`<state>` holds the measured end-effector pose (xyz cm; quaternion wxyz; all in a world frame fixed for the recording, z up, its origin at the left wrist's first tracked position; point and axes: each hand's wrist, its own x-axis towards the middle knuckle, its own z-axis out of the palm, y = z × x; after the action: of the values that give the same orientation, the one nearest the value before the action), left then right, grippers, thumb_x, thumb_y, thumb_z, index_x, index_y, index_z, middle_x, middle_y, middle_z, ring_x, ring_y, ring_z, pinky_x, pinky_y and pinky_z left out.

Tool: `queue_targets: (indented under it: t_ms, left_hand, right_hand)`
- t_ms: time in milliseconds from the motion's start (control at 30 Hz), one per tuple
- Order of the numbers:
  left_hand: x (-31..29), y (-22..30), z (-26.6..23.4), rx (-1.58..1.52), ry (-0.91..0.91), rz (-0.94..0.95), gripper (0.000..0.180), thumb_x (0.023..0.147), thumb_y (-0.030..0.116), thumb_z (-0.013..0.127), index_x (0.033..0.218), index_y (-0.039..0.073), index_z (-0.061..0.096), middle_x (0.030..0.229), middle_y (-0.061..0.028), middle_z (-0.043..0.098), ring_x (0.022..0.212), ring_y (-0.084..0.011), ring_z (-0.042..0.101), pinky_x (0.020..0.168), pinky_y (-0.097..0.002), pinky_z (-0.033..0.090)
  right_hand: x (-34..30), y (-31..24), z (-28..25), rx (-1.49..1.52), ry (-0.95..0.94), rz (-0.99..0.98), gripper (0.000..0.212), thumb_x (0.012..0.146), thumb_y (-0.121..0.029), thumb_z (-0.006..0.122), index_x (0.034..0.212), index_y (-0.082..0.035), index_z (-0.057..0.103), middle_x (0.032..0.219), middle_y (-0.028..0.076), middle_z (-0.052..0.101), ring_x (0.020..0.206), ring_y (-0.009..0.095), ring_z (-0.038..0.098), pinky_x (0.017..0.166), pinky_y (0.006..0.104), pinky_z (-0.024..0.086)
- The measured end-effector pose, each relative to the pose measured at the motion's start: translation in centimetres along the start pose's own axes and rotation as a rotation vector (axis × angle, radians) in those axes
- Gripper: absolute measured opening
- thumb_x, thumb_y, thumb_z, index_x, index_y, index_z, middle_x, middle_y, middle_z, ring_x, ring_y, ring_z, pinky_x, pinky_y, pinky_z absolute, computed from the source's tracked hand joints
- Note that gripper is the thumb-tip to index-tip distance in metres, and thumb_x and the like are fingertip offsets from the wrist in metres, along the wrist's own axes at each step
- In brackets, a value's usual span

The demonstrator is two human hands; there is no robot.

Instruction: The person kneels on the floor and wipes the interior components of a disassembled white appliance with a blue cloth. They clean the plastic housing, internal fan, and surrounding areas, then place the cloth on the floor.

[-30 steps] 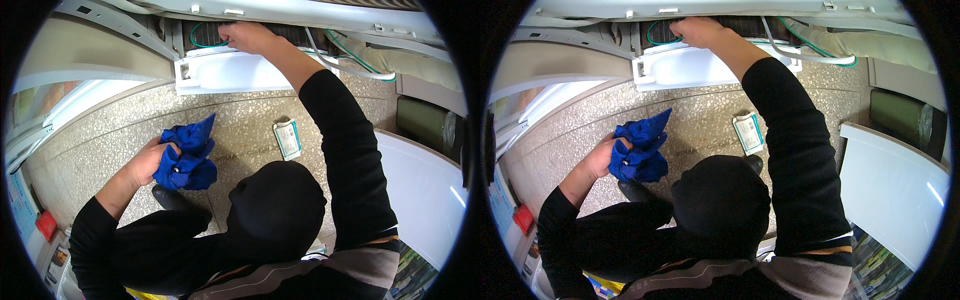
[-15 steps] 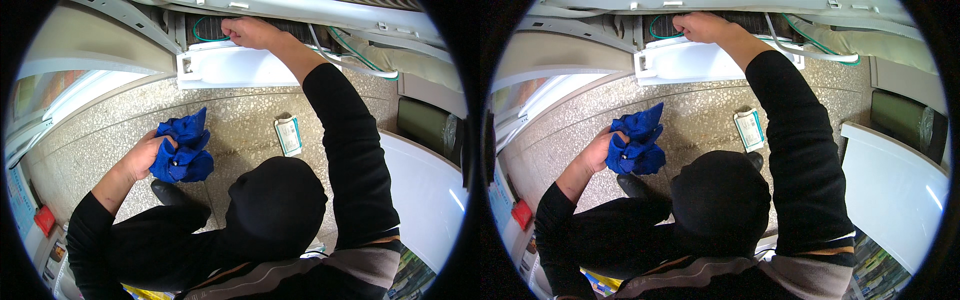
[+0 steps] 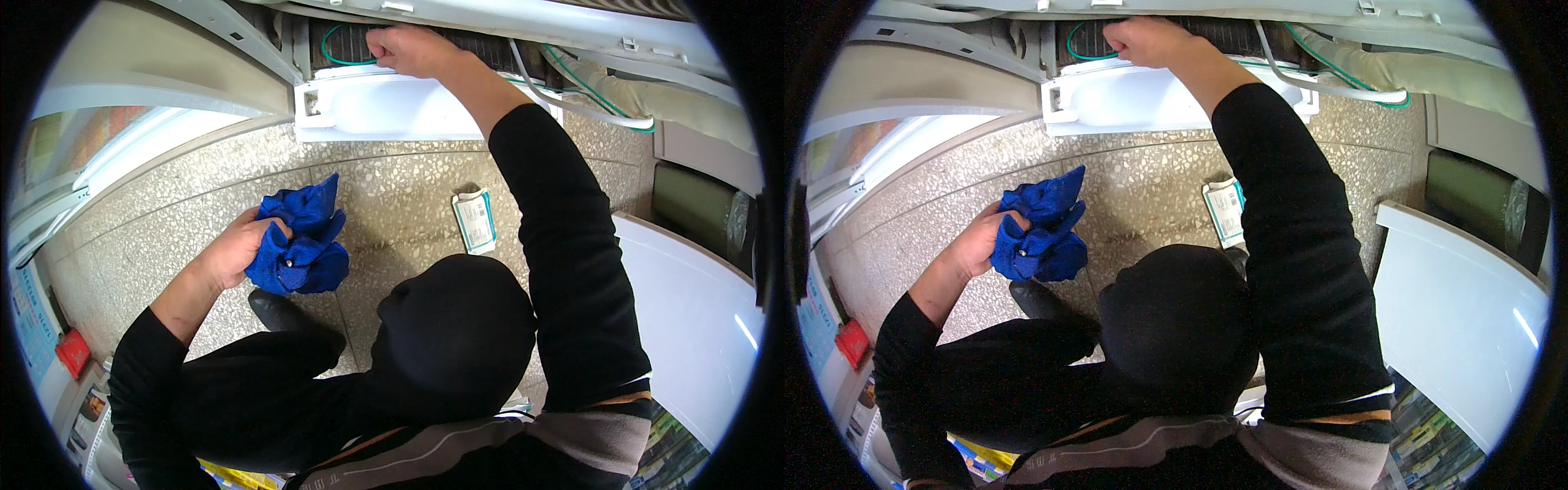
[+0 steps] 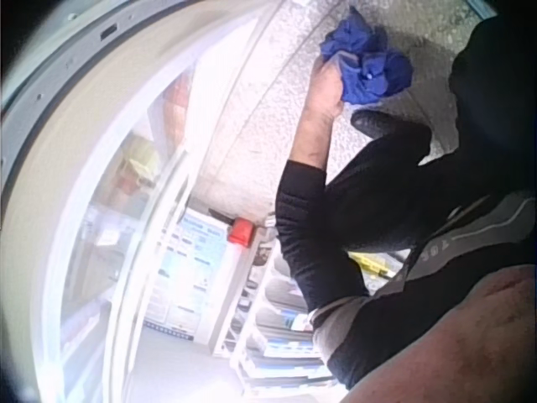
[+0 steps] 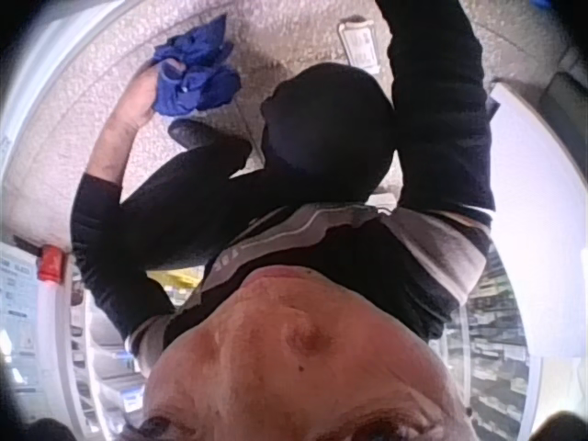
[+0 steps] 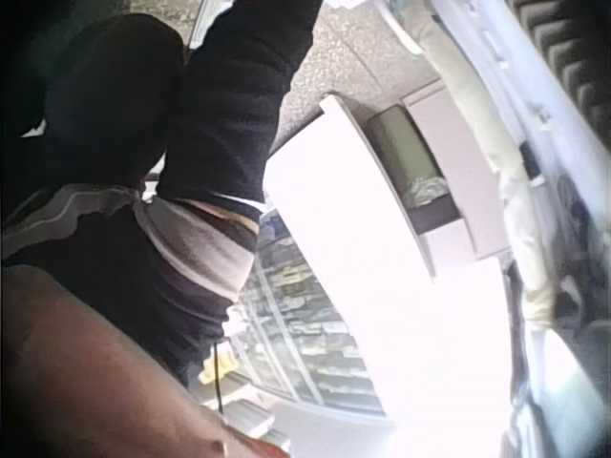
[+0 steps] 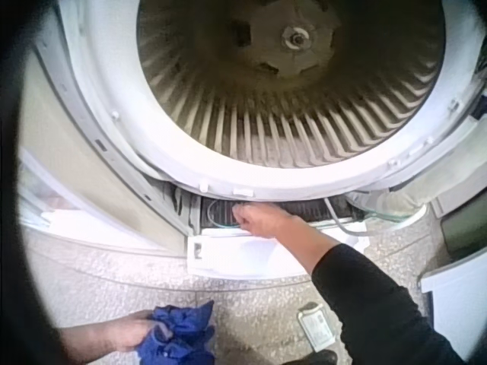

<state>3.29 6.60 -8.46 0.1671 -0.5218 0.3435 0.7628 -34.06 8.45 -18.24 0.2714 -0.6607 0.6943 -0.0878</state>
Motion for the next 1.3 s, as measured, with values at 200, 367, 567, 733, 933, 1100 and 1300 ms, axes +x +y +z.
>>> queue_targets:
  t_ms: [200, 367, 567, 733, 933, 1100, 1300]
  left_hand:
    - [0.5, 0.4, 0.2, -0.015, -0.087, 0.049, 0.025, 0.088, 0.012, 0.065, 0.110, 0.001, 0.061, 0.092, -0.0043, 0.064, 0.079, -0.0126, 0.065, 0.074, -0.0299, 0.058]
    - [1.2, 0.6, 1.7, -0.131, -0.093, 0.105, 0.037, 0.090, 0.010, 0.063, 0.124, -0.002, 0.057, 0.101, -0.0081, 0.067, 0.089, -0.0154, 0.068, 0.079, -0.0332, 0.060]
    - [1.2, 1.0, 1.5, 0.244, -0.247, 0.118, 0.052, 0.080, 0.000, 0.061, 0.132, 0.001, 0.056, 0.106, -0.0070, 0.068, 0.092, -0.0155, 0.066, 0.087, -0.0313, 0.055]
    - [0.5, 1.5, -0.2, 0.545, -0.256, 0.178, 0.057, 0.080, 0.004, 0.060, 0.136, 0.004, 0.053, 0.110, -0.0071, 0.068, 0.099, -0.0171, 0.064, 0.093, -0.0317, 0.051]
    - [1.5, 2.1, -1.5, 0.601, -0.150, 0.363, 0.061, 0.082, 0.010, 0.068, 0.140, 0.002, 0.049, 0.116, -0.0088, 0.066, 0.104, -0.0157, 0.062, 0.096, -0.0328, 0.049]
    - [5.1, 3.0, 0.9, 0.345, 0.003, 0.599, 0.057, 0.087, 0.021, 0.074, 0.132, -0.004, 0.049, 0.115, -0.0120, 0.067, 0.104, -0.0179, 0.064, 0.093, -0.0335, 0.052]
    - [8.0, 4.8, 2.4, 0.111, 0.143, 0.543, 0.055, 0.088, 0.025, 0.074, 0.129, -0.003, 0.051, 0.113, -0.0125, 0.066, 0.099, -0.0179, 0.065, 0.088, -0.0314, 0.054]
  right_hand:
    - [-5.3, -5.3, 0.1, 0.053, 0.309, -0.019, 0.020, 0.095, -0.026, 0.059, 0.108, -0.014, 0.070, 0.098, 0.012, 0.072, 0.089, 0.032, 0.069, 0.082, 0.0408, 0.057]
    - [-12.8, -13.2, 4.4, 0.731, -0.025, -0.337, 0.071, 0.087, -0.060, 0.068, 0.136, -0.009, 0.058, 0.134, 0.020, 0.058, 0.120, 0.033, 0.059, 0.101, 0.0445, 0.051]
    - [-12.0, -13.4, 6.7, 0.942, -0.229, 0.004, 0.067, 0.093, -0.054, 0.064, 0.139, -0.006, 0.054, 0.124, 0.018, 0.063, 0.110, 0.027, 0.063, 0.096, 0.0409, 0.050]
    - [-10.8, -13.8, 6.2, 0.513, -0.286, 0.009, 0.043, 0.089, -0.039, 0.075, 0.116, -0.007, 0.069, 0.101, 0.011, 0.074, 0.090, 0.023, 0.069, 0.082, 0.0360, 0.054]
    - [-8.9, -13.1, 4.0, 1.029, 0.093, 0.110, 0.026, 0.085, -0.018, 0.078, 0.104, -0.008, 0.064, 0.091, 0.006, 0.070, 0.083, 0.014, 0.065, 0.075, 0.0309, 0.053]
    - [-3.4, -10.5, 2.4, 0.594, 0.691, -0.112, 0.017, 0.076, -0.013, 0.076, 0.087, -0.004, 0.068, 0.094, 0.011, 0.065, 0.082, 0.026, 0.067, 0.075, 0.0344, 0.055]
    - [4.2, -9.0, 3.2, 0.188, 0.065, 0.357, 0.033, 0.086, -0.034, 0.065, 0.110, -0.013, 0.075, 0.105, 0.014, 0.072, 0.104, 0.033, 0.067, 0.092, 0.0393, 0.054]
